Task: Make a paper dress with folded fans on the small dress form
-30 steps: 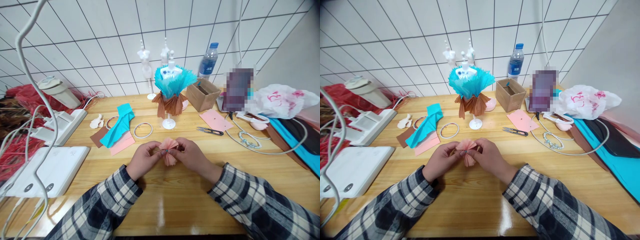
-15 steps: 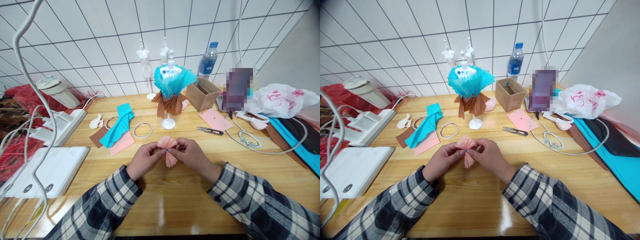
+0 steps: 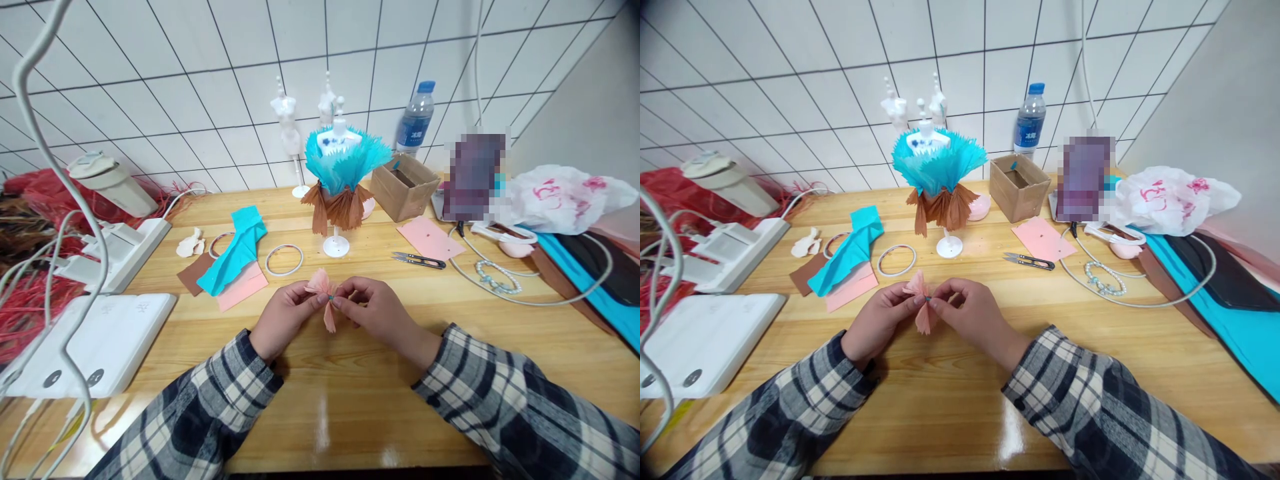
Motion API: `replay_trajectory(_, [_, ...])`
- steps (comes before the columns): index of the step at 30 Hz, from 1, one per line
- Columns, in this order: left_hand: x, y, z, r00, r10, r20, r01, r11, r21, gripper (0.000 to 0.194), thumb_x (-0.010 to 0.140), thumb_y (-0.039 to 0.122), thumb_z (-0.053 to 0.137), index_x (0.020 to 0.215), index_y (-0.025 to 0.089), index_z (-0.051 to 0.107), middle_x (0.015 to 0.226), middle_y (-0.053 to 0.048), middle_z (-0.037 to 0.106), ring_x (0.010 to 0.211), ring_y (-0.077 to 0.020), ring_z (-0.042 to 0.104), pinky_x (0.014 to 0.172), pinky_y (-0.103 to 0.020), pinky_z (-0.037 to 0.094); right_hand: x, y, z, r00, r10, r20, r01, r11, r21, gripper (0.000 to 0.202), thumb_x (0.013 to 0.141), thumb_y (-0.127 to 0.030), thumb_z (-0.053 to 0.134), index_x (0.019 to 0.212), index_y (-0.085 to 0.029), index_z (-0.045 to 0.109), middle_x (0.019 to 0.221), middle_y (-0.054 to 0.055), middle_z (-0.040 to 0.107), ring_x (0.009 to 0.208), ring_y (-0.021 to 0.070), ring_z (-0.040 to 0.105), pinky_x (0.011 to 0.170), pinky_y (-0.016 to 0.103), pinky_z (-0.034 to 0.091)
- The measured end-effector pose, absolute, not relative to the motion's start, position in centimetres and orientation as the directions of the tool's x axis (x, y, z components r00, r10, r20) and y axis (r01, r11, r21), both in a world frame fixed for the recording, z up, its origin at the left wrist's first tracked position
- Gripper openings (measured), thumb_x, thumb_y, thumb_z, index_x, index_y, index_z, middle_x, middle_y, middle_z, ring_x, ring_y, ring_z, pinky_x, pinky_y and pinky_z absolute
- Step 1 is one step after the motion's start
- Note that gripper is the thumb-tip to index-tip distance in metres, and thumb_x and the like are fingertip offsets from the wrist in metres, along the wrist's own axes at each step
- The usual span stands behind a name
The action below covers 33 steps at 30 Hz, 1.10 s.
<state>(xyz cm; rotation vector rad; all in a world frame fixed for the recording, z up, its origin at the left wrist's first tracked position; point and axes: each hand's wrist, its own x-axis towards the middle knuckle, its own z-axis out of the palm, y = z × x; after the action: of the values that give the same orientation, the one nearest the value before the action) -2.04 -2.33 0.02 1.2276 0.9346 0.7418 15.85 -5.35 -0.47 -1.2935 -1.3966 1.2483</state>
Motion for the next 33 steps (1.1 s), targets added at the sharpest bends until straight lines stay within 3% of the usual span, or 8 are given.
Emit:
replay_trajectory(11, [-1.9,-2.4,0.1,0.455,0.885,-0.098,0.169,0.022,0.985,0.029,0.081,0.043,0.070,0.090,0.016,0.071,0.092,-0.006,0.074,0.089,-0.0203,0.065,0.084,-0.031,0.049,15.6,-5.6,-0.3,-0.120,0.990,-0.077,0.145,-0.059,-0.988,0.015,0.081,-0.033,0.064,0.079,-0.018,0.065,0.076,0.002,0.067,0.062,0.0120,0.057,0.058,0.025,0.045])
replay_trajectory(18, [-1.8,-2.9,-0.3,0.514,0.844,-0.152,-0.234,0.308,0.922,0.023,0.080,0.036,0.073,0.090,0.015,0.070,0.087,-0.004,0.071,0.081,-0.0151,0.063,0.081,-0.028,0.048,16.0,-5.6,-0.2,-0.197,0.980,-0.002,0.088,0.016,-0.996,0.019,0.089,-0.037,0.055,0.087,-0.019,0.061,0.075,0.001,0.066,0.062,0.0126,0.060,0.054,0.024,0.048])
replay_trajectory(20, [-2.0,-2.8,-0.4,0.515,0.835,-0.191,-0.307,0.388,0.869,0.023,0.079,0.035,0.075,0.089,0.015,0.071,0.087,-0.004,0.071,0.082,-0.0143,0.063,0.080,-0.026,0.048,17.3,-4.6,-0.8,-0.103,0.994,0.033,0.237,0.056,-0.970,0.022,0.091,-0.036,0.051,0.093,-0.018,0.064,0.078,0.003,0.068,0.063,0.0147,0.062,0.059,0.028,0.052])
replay_trajectory(21, [-2.2,-2.8,-0.4,0.527,0.823,-0.213,-0.332,0.430,0.840,0.023,0.077,0.034,0.077,0.089,0.015,0.072,0.088,-0.004,0.071,0.084,-0.0144,0.064,0.080,-0.025,0.048,18.2,-4.0,-1.2,-0.070,0.994,0.089,0.370,0.109,-0.923,0.022,0.092,-0.031,0.049,0.097,-0.018,0.066,0.085,0.005,0.071,0.071,0.0170,0.065,0.069,0.033,0.054])
replay_trajectory(24, [-2.6,-2.7,-0.6,0.615,0.746,-0.255,-0.329,0.536,0.777,0.026,0.074,0.036,0.079,0.088,0.015,0.073,0.089,-0.006,0.073,0.086,-0.0154,0.065,0.081,-0.026,0.048,20.2,-2.5,-2.1,-0.136,0.951,0.276,0.714,0.287,-0.639,0.038,0.082,-0.013,0.053,0.118,-0.019,0.066,0.122,0.011,0.066,0.114,0.0273,0.057,0.103,0.050,0.041])
replay_trajectory(27, [-2.7,-2.8,-0.7,0.684,0.677,-0.271,-0.231,0.554,0.800,0.027,0.075,0.039,0.078,0.084,0.014,0.073,0.080,-0.005,0.072,0.076,-0.0141,0.065,0.077,-0.027,0.049,20.6,-2.5,-1.9,-0.158,0.916,0.368,0.772,0.347,-0.533,0.058,0.076,-0.005,0.052,0.132,-0.017,0.058,0.137,0.012,0.056,0.128,0.0296,0.045,0.110,0.051,0.033])
replay_trajectory(30, [-2.3,-2.8,-0.3,0.623,0.742,-0.246,-0.094,0.383,0.919,0.028,0.077,0.040,0.075,0.090,0.015,0.071,0.083,-0.004,0.072,0.075,-0.0146,0.064,0.076,-0.027,0.048,19.6,-3.5,-1.1,-0.151,0.907,0.394,0.604,0.400,-0.689,0.052,0.080,-0.006,0.044,0.129,-0.017,0.059,0.125,0.010,0.064,0.115,0.0234,0.055,0.103,0.042,0.042])
replay_trajectory(33, [-2.0,-2.8,0.1,0.530,0.832,-0.164,0.183,0.076,0.980,0.027,0.081,0.037,0.070,0.094,0.014,0.069,0.091,-0.006,0.072,0.082,-0.0183,0.064,0.075,-0.028,0.048,18.4,-4.6,-0.4,-0.171,0.966,0.196,0.349,0.245,-0.905,0.038,0.091,-0.025,0.047,0.126,-0.018,0.060,0.110,0.008,0.069,0.097,0.0205,0.063,0.084,0.036,0.051])
